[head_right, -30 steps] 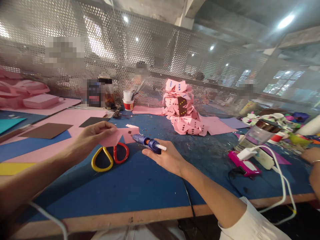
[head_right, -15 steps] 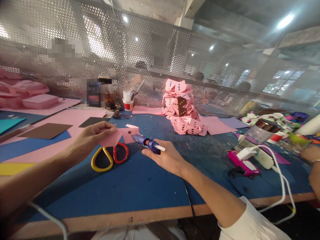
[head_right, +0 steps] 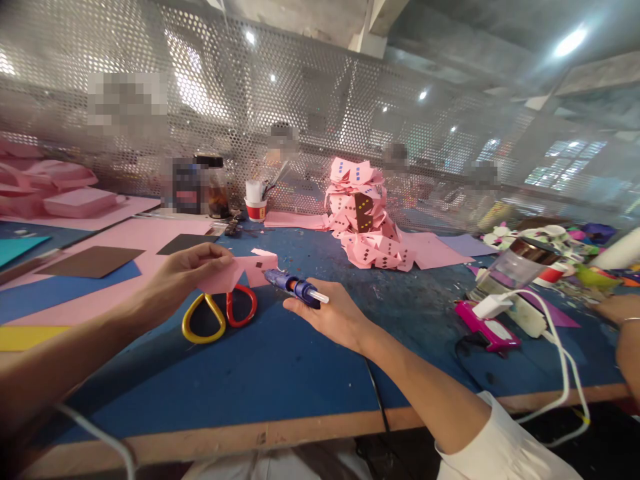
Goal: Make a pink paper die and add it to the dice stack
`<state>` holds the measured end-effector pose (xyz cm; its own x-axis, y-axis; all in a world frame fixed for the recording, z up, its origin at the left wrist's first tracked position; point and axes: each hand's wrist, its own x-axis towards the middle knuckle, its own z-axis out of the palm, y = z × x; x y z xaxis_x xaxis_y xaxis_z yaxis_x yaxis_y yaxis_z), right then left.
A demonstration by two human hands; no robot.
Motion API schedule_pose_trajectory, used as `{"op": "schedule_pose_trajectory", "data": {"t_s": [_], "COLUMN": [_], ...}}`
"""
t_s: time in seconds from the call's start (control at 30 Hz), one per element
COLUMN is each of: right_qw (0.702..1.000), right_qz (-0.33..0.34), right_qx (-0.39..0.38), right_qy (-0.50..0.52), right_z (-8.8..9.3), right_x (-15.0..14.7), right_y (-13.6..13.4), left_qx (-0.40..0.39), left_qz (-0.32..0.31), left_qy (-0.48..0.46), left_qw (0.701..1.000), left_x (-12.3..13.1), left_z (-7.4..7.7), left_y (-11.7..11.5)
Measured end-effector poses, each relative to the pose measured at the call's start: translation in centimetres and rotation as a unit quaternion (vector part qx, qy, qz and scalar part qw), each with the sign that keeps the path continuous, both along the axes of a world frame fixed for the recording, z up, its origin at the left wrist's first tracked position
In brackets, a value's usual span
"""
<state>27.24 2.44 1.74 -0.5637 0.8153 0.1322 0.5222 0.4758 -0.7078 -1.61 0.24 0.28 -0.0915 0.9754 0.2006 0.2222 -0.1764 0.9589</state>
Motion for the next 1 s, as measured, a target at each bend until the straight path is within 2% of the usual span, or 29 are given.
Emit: {"op": "schedule_pose_trajectory", "data": {"t_s": [0.3,0.73,0.87,1.0], "right_qw": [1.000,1.000,0.999,0.996], "right_qz": [0.004,-0.003,-0.010,0.013], "right_qx": [0.010,0.004,-0.030,-0.072], "right_qy": [-0.002,0.003,0.017,0.049], "right_z": [0.00,-0.06,0.00,-0.26], "right_x": [0.04,0.01,0.20,0.32], "right_y": [0.04,0.05,0.07,0.50], "left_qx": [0.006,-0.003,-0.002,-0.011], "left_qz": [0.015,0.003,0.014,0.012], "left_qy": [0.014,-0.006,-0.006,-0.018], "left_qw": [1.000,1.000,1.000,1.000], "left_x": [0.05,-0.18,-0.26,-0.23], "left_z": [0.08,-0.14,-0.28,-0.24], "left_y": [0.02,0.11,0.24,0.20]}}
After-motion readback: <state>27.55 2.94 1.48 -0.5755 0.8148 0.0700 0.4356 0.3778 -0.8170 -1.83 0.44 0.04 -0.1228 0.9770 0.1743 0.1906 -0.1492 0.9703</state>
